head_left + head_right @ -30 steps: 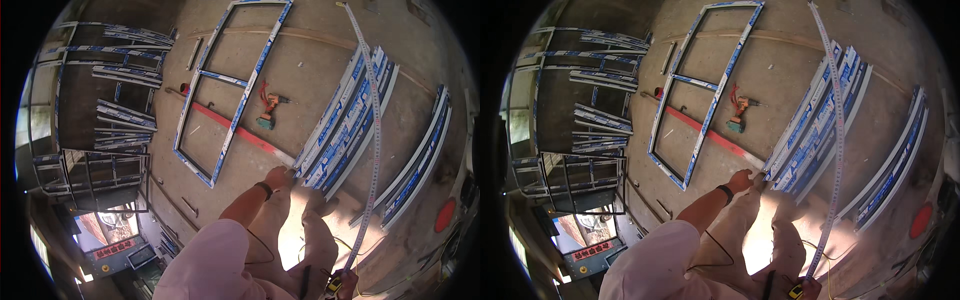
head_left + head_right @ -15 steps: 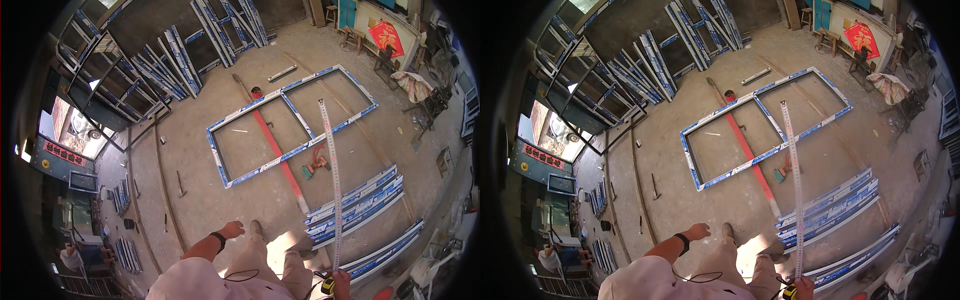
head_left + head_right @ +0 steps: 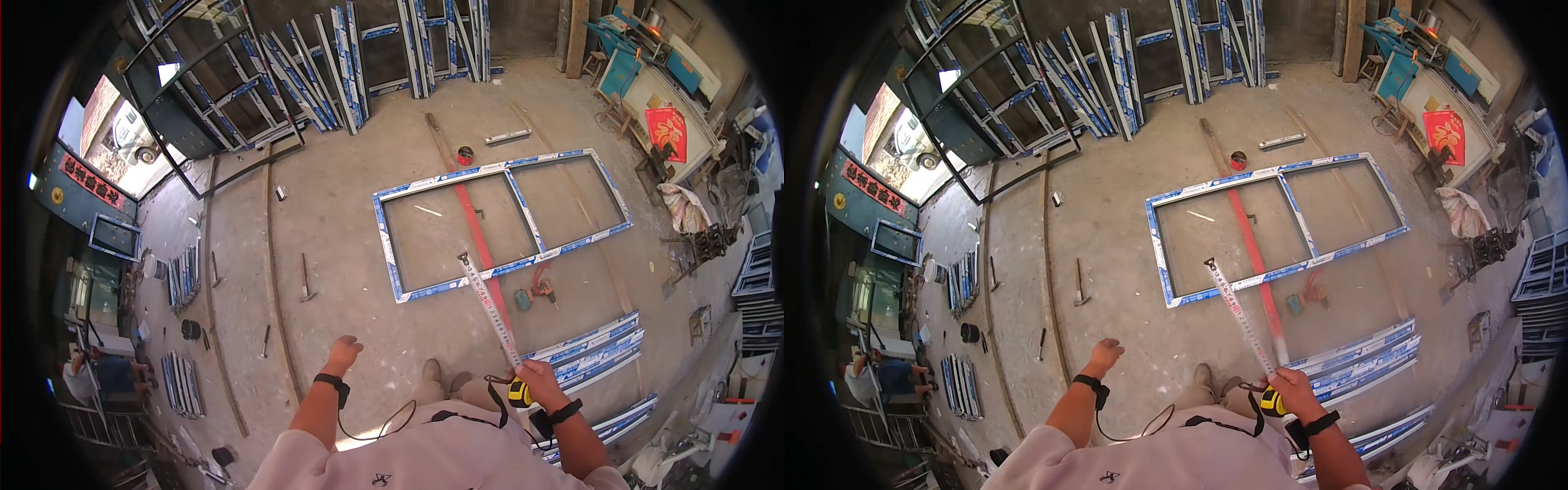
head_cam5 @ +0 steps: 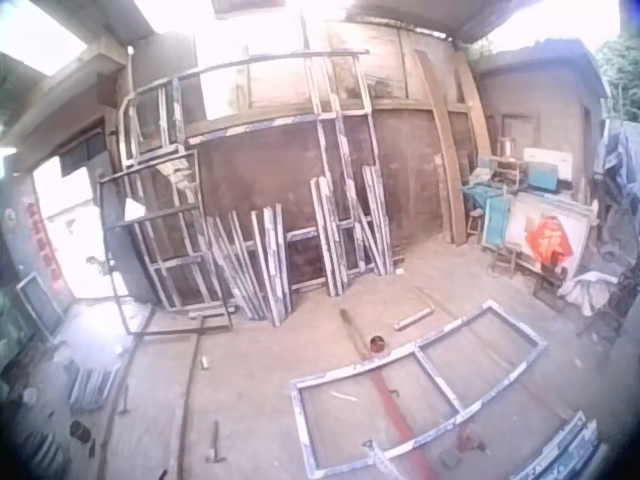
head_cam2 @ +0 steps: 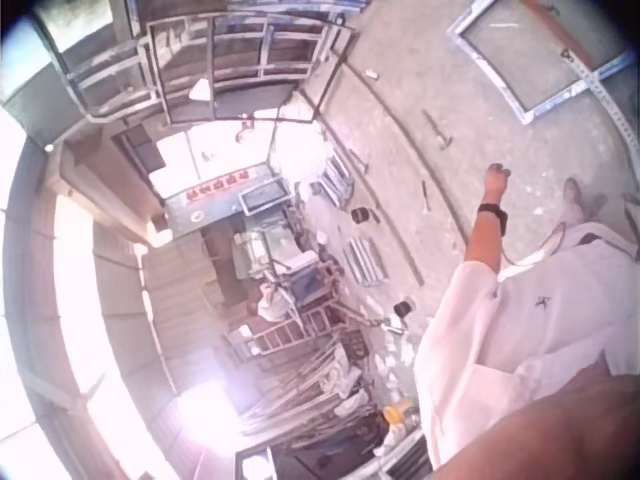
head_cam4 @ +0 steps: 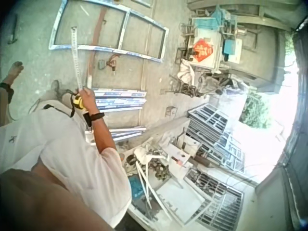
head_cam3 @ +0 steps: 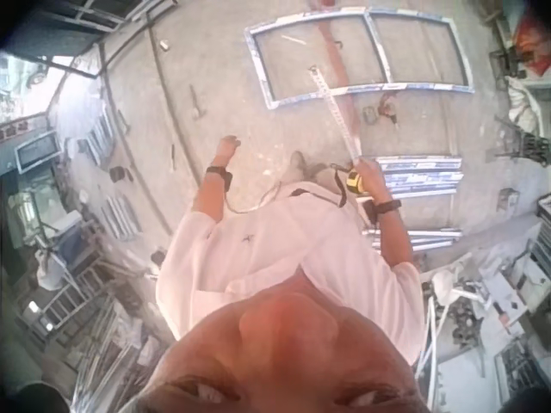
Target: Measuring and organizing aluminum window or door frames on a workshop floor.
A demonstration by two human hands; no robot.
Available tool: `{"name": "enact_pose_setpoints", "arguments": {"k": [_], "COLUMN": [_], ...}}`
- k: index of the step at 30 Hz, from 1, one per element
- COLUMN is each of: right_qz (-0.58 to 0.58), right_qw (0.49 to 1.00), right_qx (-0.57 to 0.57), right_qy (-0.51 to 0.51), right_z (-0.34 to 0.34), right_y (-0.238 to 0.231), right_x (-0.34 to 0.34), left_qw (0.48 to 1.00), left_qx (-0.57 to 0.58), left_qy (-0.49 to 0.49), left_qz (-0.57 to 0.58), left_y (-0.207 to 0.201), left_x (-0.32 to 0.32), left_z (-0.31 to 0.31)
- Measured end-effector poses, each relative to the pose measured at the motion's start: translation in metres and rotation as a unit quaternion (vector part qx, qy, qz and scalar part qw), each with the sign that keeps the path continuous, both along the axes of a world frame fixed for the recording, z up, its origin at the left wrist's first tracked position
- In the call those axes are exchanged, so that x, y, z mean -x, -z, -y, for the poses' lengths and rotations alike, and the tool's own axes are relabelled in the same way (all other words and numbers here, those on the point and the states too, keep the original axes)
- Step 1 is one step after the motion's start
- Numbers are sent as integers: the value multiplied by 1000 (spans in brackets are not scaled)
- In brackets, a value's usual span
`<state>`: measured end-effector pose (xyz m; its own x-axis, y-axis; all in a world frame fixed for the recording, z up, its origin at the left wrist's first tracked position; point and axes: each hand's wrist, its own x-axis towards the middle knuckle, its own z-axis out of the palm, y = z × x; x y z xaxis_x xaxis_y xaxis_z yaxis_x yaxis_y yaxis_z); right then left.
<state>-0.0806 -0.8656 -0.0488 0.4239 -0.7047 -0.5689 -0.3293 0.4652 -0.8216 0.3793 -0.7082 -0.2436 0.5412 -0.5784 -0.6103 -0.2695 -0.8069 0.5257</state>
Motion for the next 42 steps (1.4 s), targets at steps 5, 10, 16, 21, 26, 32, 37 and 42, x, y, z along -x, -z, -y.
{"name": "enact_pose_setpoints", "arguments": {"k": [5,10,16,21,26,32,37,42], "right_qz": [36,63,42,2,-90,-88,-76,-68], "right_qw": [989,953,904,864,845,849,848,876], "right_qx": [38,74,132,159,197,191,167,123], "right_qy": [-135,-286,-404,-478,-489,-485,-497,-461], "right_z": [47,82,112,120,138,178,227,284], "right_y": [21,21,4,18,-1,-5,5,47], "right_x": [-64,-155,-243,-320,-419,-494,-529,-568], "left_qw": [991,978,900,870,861,767,710,739], "left_qx": [61,157,357,375,391,491,526,473], "left_qy": [-96,-122,-155,-194,-196,-381,-451,-451], "left_qz": [-66,-69,-196,-253,-260,-163,-130,-164], "left_y": [-83,-153,-237,-219,-197,-224,-216,-200], "left_x": [-9,-16,-25,-95,-200,-372,-480,-506], "left_z": [3,29,90,111,120,114,114,181]}}
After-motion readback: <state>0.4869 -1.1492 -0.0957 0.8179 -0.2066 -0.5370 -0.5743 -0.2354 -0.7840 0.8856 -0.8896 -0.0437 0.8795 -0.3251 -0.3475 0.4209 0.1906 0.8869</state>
